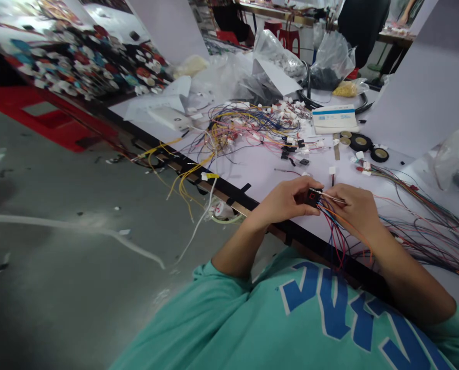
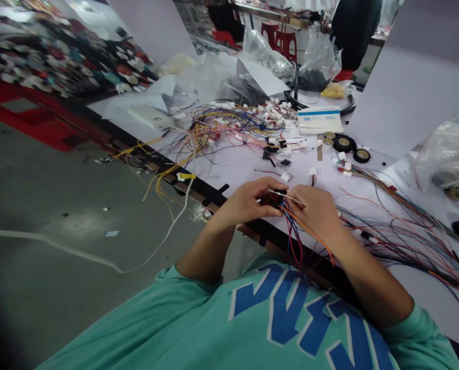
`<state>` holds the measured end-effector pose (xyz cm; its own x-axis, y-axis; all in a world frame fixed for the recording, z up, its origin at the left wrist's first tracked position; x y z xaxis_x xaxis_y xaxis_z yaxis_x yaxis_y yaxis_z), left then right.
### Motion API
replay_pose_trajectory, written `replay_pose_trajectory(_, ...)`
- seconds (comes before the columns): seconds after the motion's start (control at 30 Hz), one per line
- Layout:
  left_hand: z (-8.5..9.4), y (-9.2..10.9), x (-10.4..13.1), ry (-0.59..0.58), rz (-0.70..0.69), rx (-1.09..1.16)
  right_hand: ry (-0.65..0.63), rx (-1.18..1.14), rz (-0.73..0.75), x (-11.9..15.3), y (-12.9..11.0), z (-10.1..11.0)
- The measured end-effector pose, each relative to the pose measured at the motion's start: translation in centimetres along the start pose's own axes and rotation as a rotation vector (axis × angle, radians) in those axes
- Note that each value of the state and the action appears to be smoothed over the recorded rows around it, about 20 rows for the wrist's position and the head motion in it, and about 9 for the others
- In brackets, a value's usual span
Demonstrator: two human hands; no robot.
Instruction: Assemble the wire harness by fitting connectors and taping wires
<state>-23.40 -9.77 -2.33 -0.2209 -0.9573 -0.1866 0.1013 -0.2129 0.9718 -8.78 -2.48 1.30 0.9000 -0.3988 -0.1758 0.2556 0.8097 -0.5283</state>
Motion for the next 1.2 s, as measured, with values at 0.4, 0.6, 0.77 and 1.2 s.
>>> replay_pose_trajectory(0.4,-0.1,0.1,-0.3,-0.038,-0.062,0.023,0.039,-0.007,0.034,0.7,-0.3,2.8)
replay_pose_trajectory(0.6,-0.3,0.1,-0.4,-0.02,-0.046,0.099,0.021,0.263,0.074,1.6,-1.2,3.1)
replay_pose_trajectory(0.77,-0.5,0.3,-0.5,-0.01,-0.032,0.107,0.043,0.395,0.058,1.6,-1.4,2.4)
replay_pose_trajectory(1.2,-0.7,0.8,-0.3,-0.029,-0.027,0.033,0.041,0.633,0.142,1.5,-2.2,2.3)
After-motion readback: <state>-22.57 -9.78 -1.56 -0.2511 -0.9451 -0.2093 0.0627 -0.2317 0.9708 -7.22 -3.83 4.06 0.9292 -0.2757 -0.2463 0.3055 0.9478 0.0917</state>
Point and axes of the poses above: each hand's wrist, its own x-axis away from the middle knuckle, its own z-axis out of the back of the hand, y = z × x, the point moved 2 cm from there along -x, towards the middle knuckle, and after that the axes turned 14 degrees about -y, right-handed, at the moved point
